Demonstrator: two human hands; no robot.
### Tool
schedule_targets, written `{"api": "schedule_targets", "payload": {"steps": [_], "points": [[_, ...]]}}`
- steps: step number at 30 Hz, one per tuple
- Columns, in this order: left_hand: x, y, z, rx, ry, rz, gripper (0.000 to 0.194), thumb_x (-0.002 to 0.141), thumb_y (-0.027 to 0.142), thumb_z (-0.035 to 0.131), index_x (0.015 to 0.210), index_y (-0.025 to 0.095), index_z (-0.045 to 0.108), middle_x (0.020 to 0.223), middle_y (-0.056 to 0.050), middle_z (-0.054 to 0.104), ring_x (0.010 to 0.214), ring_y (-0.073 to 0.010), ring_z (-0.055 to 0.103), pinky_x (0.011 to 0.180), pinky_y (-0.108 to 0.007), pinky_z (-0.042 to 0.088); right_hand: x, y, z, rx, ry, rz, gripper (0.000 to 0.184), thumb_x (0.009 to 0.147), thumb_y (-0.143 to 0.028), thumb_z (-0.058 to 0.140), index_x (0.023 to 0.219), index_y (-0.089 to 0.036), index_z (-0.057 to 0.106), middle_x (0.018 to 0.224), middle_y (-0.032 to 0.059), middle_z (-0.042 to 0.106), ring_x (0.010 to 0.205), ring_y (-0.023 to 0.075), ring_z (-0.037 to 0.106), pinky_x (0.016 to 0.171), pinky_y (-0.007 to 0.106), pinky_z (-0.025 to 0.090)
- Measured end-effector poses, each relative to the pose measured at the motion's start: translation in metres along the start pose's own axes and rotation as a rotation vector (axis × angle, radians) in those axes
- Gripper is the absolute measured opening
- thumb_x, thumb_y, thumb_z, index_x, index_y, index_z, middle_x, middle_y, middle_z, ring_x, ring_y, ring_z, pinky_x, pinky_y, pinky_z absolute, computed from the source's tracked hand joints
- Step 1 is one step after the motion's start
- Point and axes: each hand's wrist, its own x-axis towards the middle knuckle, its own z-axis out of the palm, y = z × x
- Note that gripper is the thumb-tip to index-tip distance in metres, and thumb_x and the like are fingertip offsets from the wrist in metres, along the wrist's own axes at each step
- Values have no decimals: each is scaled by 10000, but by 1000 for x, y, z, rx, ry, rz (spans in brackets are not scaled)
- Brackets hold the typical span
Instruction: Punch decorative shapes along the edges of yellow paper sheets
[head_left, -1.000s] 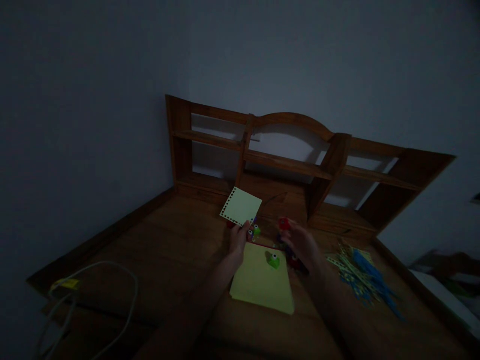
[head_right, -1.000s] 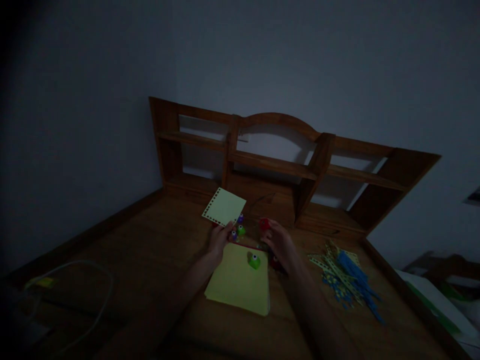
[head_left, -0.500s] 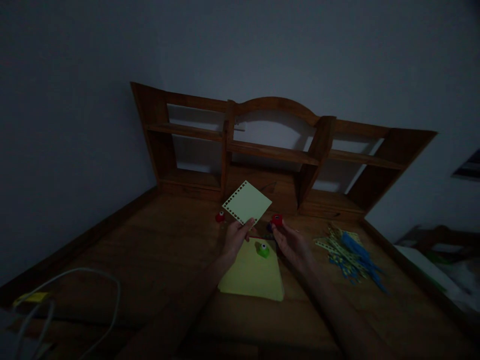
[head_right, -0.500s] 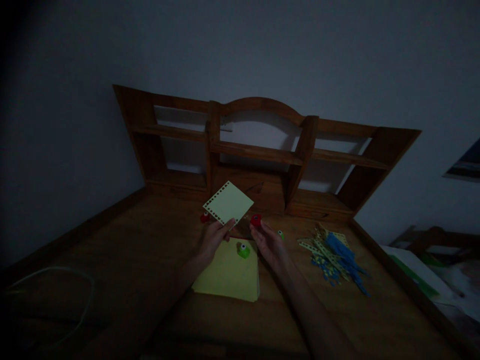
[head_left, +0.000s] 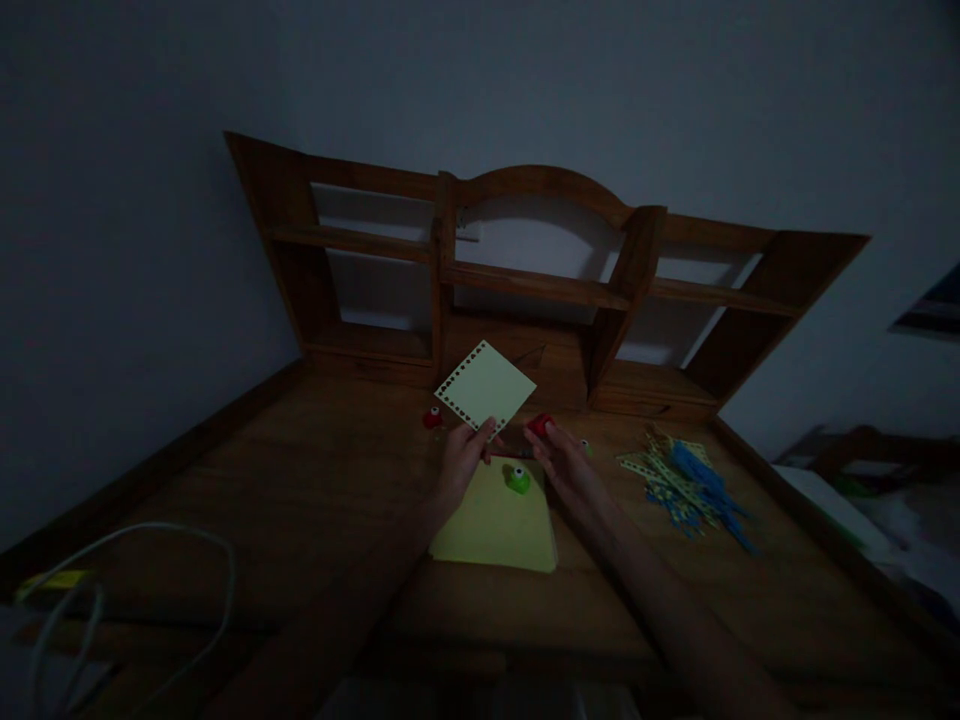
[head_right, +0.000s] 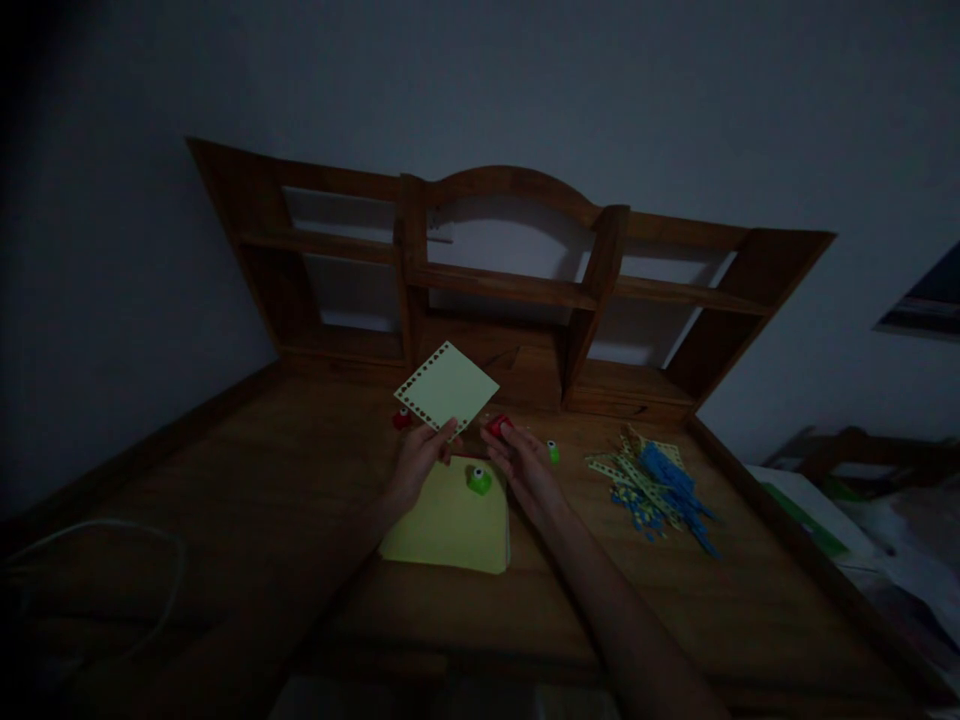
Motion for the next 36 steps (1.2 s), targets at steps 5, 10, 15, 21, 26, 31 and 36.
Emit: {"api": "schedule_targets", "payload": {"steps": [5,10,15,21,26,31,36], "points": [[-3,8,1,13,16,1,432,758,535,617,656,116,626,598,-27,616,417,-66,433,437,-205,325,0,2,2,-185,54,-132,234,655,-326,799,743,-204,620,754,-14,708,637,124,661,643,245,542],[-3,9,1,18,7,14,437,763,537,609,634,120,617,565,-10,592,425,-68,438,448,-205,324,-4,11,4,-503,59,-319,326,636,-348,806,809,-199,574,678,-14,677,600,147,637,570,252,496],[-1,2,-1,12,-58,42,429,792,528,584,658,122,622,582,-11,589,447,-73,448,457,-203,333,-9,15,9,-691,63,-496,341,658,-364,783,871,-201,574,897,36,688,724,158,646,661,287,526],[-4,5,4,16,-28,86,403,787,506,602,665,122,628,604,-24,619,437,-69,438,451,-204,333,-15,10,12,-742,3,-504,372,712,-378,740,1016,-211,606,945,60,689,787,190,660,720,342,551],[-6,11,7,18,-5,95,362,757,476,645,706,117,647,611,-27,626,428,-68,429,425,-203,318,-13,10,12,-761,24,-506,398,706,-379,743,1051,-217,630,971,70,692,815,206,661,727,358,557],[-7,15,7,33,-4,79,353,745,463,663,716,111,654,589,-18,607,431,-69,425,422,-203,315,-12,10,12,-758,55,-523,393,703,-386,744,1045,-218,650,931,61,697,807,204,660,719,347,557],[-8,14,5,56,-19,115,372,762,487,643,684,124,638,533,1,570,432,-76,439,443,-208,324,-13,9,13,-756,70,-523,383,709,-387,737,1040,-215,652,944,66,702,797,201,667,720,343,556]]}}
